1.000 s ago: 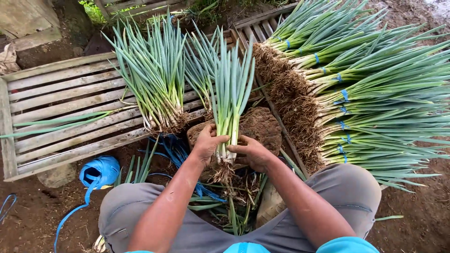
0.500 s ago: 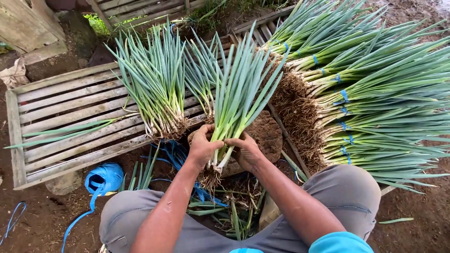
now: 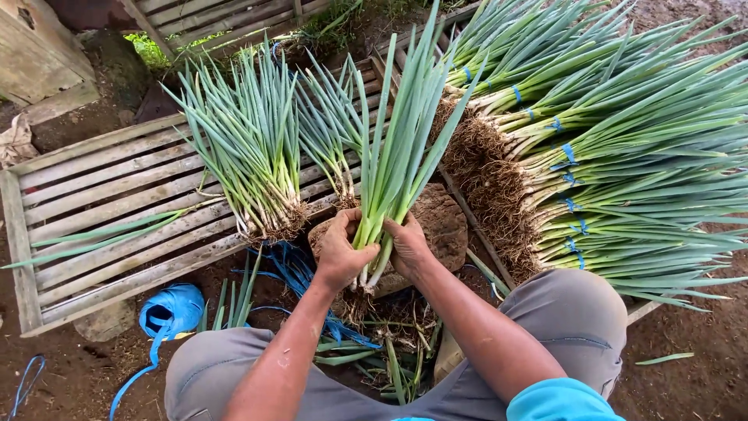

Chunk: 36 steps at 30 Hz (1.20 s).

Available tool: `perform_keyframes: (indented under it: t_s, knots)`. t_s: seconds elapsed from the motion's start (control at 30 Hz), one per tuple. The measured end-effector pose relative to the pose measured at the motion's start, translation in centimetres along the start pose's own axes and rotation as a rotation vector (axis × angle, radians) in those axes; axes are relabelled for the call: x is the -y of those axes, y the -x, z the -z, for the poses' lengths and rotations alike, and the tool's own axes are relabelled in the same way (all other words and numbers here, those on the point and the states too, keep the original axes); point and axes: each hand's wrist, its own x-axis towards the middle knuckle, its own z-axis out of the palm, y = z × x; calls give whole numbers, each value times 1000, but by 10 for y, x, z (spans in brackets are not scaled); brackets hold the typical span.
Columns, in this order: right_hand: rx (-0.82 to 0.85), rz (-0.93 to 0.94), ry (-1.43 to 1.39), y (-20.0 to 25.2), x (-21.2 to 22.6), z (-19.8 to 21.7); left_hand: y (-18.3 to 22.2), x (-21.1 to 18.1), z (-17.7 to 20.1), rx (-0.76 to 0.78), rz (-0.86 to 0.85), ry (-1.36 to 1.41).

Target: A person cleans and bundles harvested scallions by hand, tying them together with plastic string.

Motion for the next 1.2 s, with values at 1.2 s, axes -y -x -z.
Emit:
perform_keyframes:
  t_s: [1.2]
  knots:
    - [12, 222, 150, -19, 1, -12, -1, 11, -8, -438, 220, -85]
